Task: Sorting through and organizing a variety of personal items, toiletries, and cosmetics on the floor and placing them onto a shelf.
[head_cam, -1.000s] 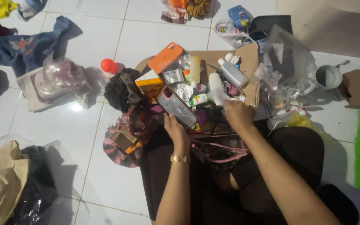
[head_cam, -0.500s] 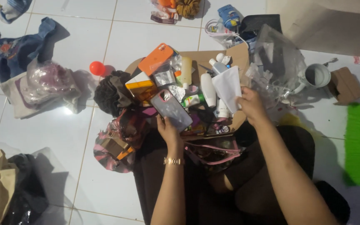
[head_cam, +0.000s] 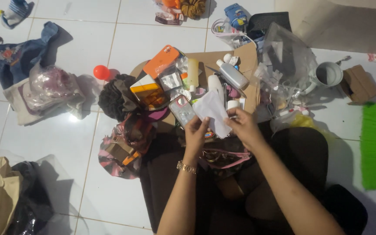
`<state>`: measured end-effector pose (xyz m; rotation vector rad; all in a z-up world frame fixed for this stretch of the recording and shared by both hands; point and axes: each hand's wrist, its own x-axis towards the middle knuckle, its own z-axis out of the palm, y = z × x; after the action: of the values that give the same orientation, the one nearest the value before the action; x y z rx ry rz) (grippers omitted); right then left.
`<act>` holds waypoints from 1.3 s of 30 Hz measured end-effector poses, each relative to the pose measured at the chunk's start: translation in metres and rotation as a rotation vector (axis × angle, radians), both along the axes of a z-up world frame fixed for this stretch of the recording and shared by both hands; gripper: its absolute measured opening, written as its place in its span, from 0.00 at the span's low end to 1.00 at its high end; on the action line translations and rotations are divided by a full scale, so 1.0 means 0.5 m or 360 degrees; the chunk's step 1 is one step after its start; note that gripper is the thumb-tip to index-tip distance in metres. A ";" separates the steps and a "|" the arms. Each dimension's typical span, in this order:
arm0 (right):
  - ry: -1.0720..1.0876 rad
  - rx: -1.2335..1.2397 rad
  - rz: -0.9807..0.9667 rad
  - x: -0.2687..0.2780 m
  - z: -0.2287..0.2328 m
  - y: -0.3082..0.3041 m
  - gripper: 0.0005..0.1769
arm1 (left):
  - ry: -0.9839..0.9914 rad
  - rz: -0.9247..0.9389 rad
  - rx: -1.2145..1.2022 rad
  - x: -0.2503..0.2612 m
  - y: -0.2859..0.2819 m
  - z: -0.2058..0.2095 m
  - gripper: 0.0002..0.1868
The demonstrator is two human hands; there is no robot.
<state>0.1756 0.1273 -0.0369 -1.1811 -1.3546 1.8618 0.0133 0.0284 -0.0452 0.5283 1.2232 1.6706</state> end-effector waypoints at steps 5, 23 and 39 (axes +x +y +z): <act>-0.0322 0.0924 0.0038 -0.040 0.139 -0.052 0.29 | 0.0022 -0.0112 0.0085 0.002 -0.006 -0.032 0.12; 0.0168 -0.0073 0.0033 0.024 0.042 -0.048 0.22 | -0.0134 -0.0151 0.0066 0.005 0.002 0.010 0.19; 0.0117 -0.0375 -0.0149 0.031 0.017 -0.046 0.17 | -0.0127 -0.0320 -0.0020 0.009 0.004 0.069 0.23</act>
<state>0.1911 0.1042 -0.0284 -1.2542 -1.0438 2.0173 0.0180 0.0303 -0.0108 0.5529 1.0857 1.4992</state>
